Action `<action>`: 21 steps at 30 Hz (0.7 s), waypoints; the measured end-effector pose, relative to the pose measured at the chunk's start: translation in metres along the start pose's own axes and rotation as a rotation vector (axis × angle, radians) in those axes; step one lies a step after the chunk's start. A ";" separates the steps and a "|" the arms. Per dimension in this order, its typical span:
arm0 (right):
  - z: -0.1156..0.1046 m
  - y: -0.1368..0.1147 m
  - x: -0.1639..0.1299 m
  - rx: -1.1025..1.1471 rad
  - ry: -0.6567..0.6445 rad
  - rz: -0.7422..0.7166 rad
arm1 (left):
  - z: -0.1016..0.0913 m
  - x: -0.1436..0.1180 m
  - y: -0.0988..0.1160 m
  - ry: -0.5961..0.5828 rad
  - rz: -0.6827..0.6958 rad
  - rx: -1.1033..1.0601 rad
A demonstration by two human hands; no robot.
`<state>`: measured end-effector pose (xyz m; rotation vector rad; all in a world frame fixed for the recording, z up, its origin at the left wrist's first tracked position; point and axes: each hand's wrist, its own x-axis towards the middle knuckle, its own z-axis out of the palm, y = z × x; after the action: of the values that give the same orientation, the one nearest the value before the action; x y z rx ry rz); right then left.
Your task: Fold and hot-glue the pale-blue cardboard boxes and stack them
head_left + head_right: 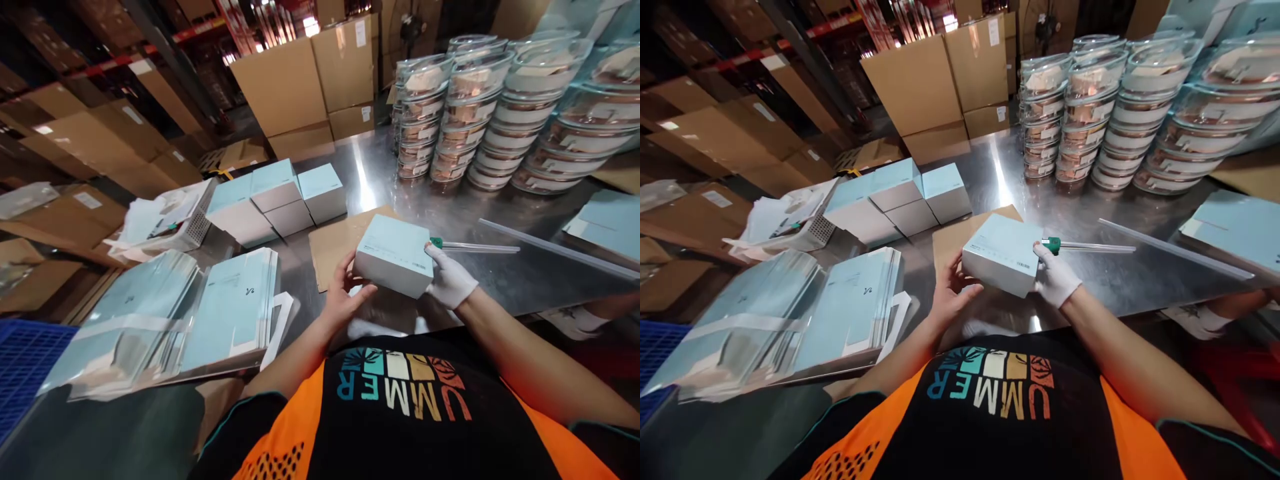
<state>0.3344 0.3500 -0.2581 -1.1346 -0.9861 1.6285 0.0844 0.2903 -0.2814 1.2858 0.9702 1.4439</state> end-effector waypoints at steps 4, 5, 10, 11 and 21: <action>-0.002 -0.002 -0.001 0.113 -0.008 0.125 | 0.003 0.002 0.000 0.023 -0.047 -0.059; -0.003 -0.002 -0.001 0.115 -0.013 0.102 | 0.005 0.002 -0.001 0.040 -0.074 -0.092; -0.011 0.002 0.005 0.009 0.130 -0.278 | 0.022 0.002 -0.009 0.008 -0.389 -0.367; -0.011 0.003 0.007 -0.011 0.164 -0.339 | 0.027 0.002 -0.011 -0.056 -0.466 -0.414; -0.014 0.007 -0.004 -0.449 0.226 -0.693 | 0.064 0.050 -0.017 -0.004 -0.600 -0.589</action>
<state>0.3470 0.3462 -0.2675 -1.0615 -1.4323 0.7302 0.1497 0.3415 -0.2765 0.5039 0.7535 1.1211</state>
